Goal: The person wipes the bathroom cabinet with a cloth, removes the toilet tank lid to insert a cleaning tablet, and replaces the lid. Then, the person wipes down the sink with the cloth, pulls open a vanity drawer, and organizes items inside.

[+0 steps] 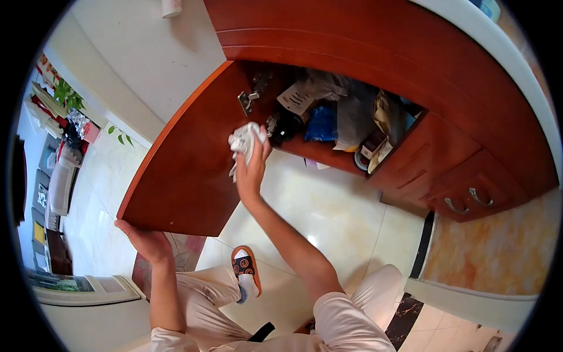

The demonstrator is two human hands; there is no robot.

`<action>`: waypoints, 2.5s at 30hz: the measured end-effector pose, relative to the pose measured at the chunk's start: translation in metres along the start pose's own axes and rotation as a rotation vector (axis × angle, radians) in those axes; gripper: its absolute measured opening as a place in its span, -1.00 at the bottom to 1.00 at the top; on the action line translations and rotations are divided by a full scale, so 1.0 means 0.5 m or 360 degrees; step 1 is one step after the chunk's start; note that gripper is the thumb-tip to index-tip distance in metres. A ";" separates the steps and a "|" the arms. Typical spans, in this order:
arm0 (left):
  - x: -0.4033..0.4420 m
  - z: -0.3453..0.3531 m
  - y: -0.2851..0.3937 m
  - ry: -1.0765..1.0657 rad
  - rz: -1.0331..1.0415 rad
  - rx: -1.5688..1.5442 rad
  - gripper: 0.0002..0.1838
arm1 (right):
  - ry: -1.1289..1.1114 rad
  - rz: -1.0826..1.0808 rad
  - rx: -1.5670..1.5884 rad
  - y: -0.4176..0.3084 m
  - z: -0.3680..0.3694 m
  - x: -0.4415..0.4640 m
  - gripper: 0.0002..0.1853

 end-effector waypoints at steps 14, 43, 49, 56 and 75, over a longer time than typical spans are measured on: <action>-0.001 0.001 0.002 0.0055 -0.0038 0.0000 -0.31 | 0.0038 -0.0596 0.0116 -0.019 0.030 0.047 -0.39; 0.001 -0.018 0.017 -0.0206 -0.0144 0.0007 -0.27 | 0.0340 0.0671 -0.0179 0.232 -0.047 -0.153 -0.47; 0.001 -0.004 0.022 -0.0209 -0.0076 0.0077 -0.21 | 0.0121 0.0694 -0.0285 0.275 -0.069 -0.132 -0.45; -0.001 -0.010 0.019 -0.0227 -0.0103 0.0028 -0.29 | 0.0073 0.0477 -0.0305 0.258 -0.086 -0.145 -0.54; -0.006 -0.020 0.009 -0.0287 -0.0130 0.0038 -0.26 | 0.0081 0.0993 0.0118 0.278 -0.084 -0.097 -0.54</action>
Point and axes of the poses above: each hand's wrist, its own x-axis towards the middle knuckle, its own z-axis out of the palm, y = z × x, the point moved 1 cm from there along x, towards the middle knuckle, and after that the axes turned 15 degrees about y, right-handed, at the moved point
